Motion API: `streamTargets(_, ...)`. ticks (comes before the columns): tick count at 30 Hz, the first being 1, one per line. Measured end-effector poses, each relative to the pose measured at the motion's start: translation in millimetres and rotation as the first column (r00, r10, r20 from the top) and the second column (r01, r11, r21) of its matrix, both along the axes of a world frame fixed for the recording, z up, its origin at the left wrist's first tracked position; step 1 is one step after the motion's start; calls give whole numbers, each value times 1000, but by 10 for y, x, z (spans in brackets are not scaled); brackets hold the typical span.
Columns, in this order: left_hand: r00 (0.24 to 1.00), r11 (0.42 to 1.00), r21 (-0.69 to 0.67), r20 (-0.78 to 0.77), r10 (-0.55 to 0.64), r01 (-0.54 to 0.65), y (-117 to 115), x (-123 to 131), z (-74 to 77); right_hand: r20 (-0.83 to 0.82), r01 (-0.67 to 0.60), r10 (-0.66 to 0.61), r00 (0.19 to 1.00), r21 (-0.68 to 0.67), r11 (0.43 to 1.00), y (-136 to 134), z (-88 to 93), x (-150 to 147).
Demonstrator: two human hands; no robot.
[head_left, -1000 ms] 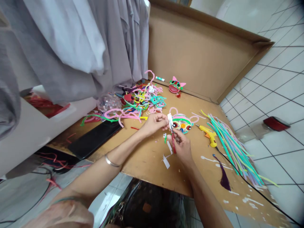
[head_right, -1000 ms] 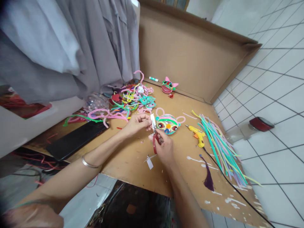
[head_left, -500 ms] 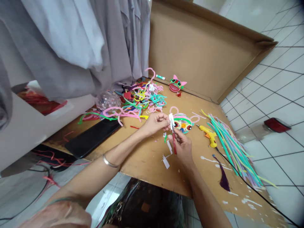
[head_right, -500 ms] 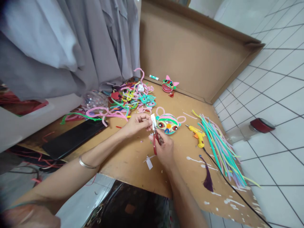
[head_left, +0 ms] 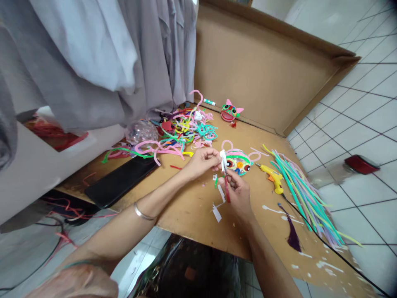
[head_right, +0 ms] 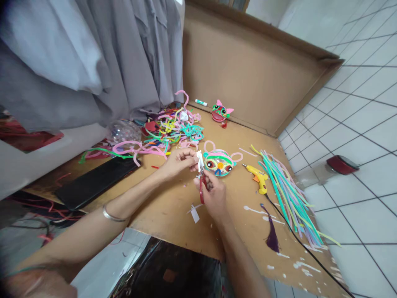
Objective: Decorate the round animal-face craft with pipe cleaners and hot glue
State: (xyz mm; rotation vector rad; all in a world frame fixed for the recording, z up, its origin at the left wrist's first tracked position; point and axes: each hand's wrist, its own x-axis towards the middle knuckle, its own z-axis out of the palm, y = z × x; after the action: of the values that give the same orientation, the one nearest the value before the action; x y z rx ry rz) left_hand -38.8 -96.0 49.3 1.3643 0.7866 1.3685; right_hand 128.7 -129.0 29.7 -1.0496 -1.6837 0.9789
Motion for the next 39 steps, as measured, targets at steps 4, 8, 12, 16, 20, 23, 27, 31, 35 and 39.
streamTargets(4,999,999,-32,-36,-33,31,-20,22,-13,-4,-4,4,1000,11,1000,12,-19,9)
streamTargets(8,999,999,-47,-41,-26,25,-31,32,-11,-21,-21,21,1000,-3,1000,2,-11,18)
streamTargets(12,999,998,-51,-36,-30,28,-25,31,-20,-14,-26,26,1000,-6,1000,-9,5,15)
streamTargets(16,999,999,-43,-31,-32,31,-16,31,-37,-21,-30,30,999,-6,1000,-11,22,5)
streamTargets(20,999,999,-37,-32,-32,30,-14,34,-34,-14,-28,28,1000,-6,1000,-12,25,5)
streamTargets(23,999,998,-47,-38,-39,37,-25,35,-22,-7,-21,21,1000,-9,1000,-13,22,9)
streamTargets(27,996,997,-60,-63,-62,58,-47,34,-7,-28,-21,21,999,-3,1000,-19,29,7)
streamTargets(31,997,998,-45,-74,-37,34,-46,28,-2,-22,-11,11,1000,10,1000,-19,21,7)
streamTargets(35,999,999,-12,0,36,-36,-36,24,12,-36,5,-4,999,13,1000,-1,-19,13)
streamTargets(39,994,995,-34,52,-92,94,-49,33,24,-49,-7,6,999,-8,1000,3,-26,3)
